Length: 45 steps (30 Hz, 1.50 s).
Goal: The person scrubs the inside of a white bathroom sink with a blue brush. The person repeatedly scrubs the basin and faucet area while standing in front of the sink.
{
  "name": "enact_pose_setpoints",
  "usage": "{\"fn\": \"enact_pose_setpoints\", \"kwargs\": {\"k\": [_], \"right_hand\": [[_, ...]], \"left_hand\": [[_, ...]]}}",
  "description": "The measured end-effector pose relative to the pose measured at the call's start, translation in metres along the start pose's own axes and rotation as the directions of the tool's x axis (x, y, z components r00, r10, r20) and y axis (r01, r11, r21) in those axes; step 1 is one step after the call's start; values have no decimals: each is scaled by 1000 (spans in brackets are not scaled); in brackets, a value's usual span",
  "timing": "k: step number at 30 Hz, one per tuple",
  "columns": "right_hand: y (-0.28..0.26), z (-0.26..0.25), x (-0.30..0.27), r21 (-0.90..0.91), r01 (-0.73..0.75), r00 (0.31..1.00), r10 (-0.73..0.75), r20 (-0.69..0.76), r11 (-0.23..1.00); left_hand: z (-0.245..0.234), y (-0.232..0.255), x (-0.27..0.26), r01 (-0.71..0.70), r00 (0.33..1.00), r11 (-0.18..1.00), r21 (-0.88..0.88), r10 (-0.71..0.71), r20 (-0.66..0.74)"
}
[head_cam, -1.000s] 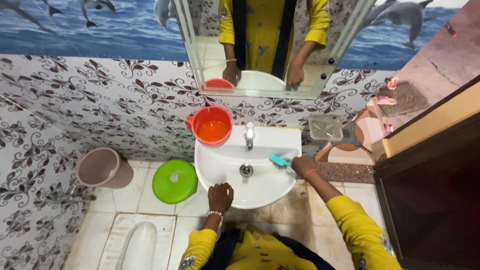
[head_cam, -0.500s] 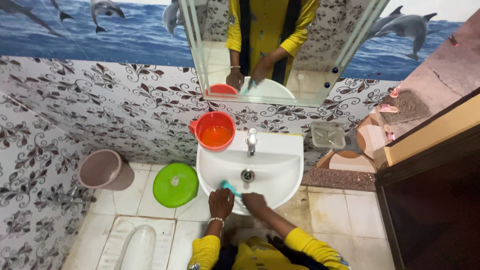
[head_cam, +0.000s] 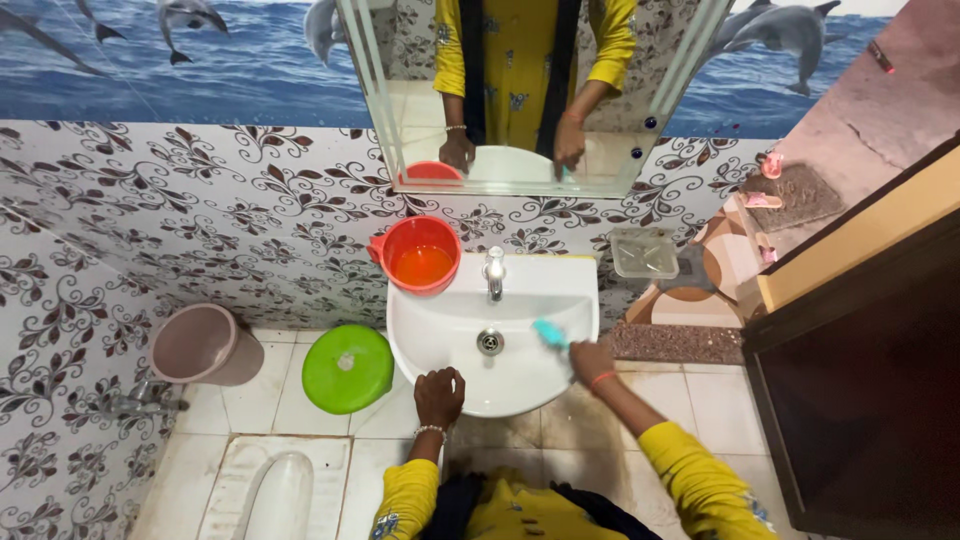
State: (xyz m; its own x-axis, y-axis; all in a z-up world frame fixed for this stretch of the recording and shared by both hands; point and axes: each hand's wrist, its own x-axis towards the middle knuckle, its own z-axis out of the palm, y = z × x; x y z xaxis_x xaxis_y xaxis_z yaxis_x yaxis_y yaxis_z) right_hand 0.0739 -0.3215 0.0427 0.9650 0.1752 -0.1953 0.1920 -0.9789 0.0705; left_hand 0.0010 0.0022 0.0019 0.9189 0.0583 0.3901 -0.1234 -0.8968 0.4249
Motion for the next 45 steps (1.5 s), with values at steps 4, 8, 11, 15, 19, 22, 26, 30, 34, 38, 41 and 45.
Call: {"fn": "enact_pose_setpoints", "kwargs": {"k": [4, 8, 11, 15, 19, 22, 26, 30, 34, 38, 41, 45], "right_hand": [[-96, 30, -22, 169, 196, 978, -180, -109, 966], [-173, 41, -37, 343, 281, 960, -265, -93, 896], [-171, 43, -36, 358, 260, 965, -249, -78, 897], [-98, 38, -30, 180, 239, 970, -227, -82, 954], [-8, 18, -21, 32, 90, 994, -88, -67, 995], [28, 7, -14, 67, 2, 994, 5, -111, 998], [6, 20, -11, -36, 45, 987, -50, -154, 998], [-89, 45, -21, 177, 221, 973, -204, -108, 959], [-155, 44, -38, 328, 277, 961, -254, -112, 903], [-154, 38, -45, 302, 262, 965, -243, -98, 917], [-100, 32, -35, 189, 249, 966, -231, -112, 950], [4, 7, -16, 39, 143, 987, -139, -83, 989]], "left_hand": [[0, 1, -1, 2, 999, 1000, 22, -1, -53], [-2, 3, -1, -28, 992, 1000, 4, 29, -120], [-1, 2, -3, -1, 997, 1000, -23, -1, -83], [3, 1, -1, -21, 996, 999, 37, 24, -89], [5, -1, -3, -23, 998, 996, 83, 27, -50], [3, -1, 0, -9, 1000, 996, 89, 10, -1], [1, 2, 1, -7, 999, 999, 54, 9, -32], [-5, 3, 0, -20, 997, 1000, 6, 21, -73], [-8, 5, 2, 21, 1000, 999, -50, -22, -22], [-9, 4, 1, 45, 999, 995, -85, -44, 17], [-7, 3, 2, 36, 999, 996, -78, -34, 29], [-9, 3, 2, 14, 999, 1000, -5, -14, 43]]}}
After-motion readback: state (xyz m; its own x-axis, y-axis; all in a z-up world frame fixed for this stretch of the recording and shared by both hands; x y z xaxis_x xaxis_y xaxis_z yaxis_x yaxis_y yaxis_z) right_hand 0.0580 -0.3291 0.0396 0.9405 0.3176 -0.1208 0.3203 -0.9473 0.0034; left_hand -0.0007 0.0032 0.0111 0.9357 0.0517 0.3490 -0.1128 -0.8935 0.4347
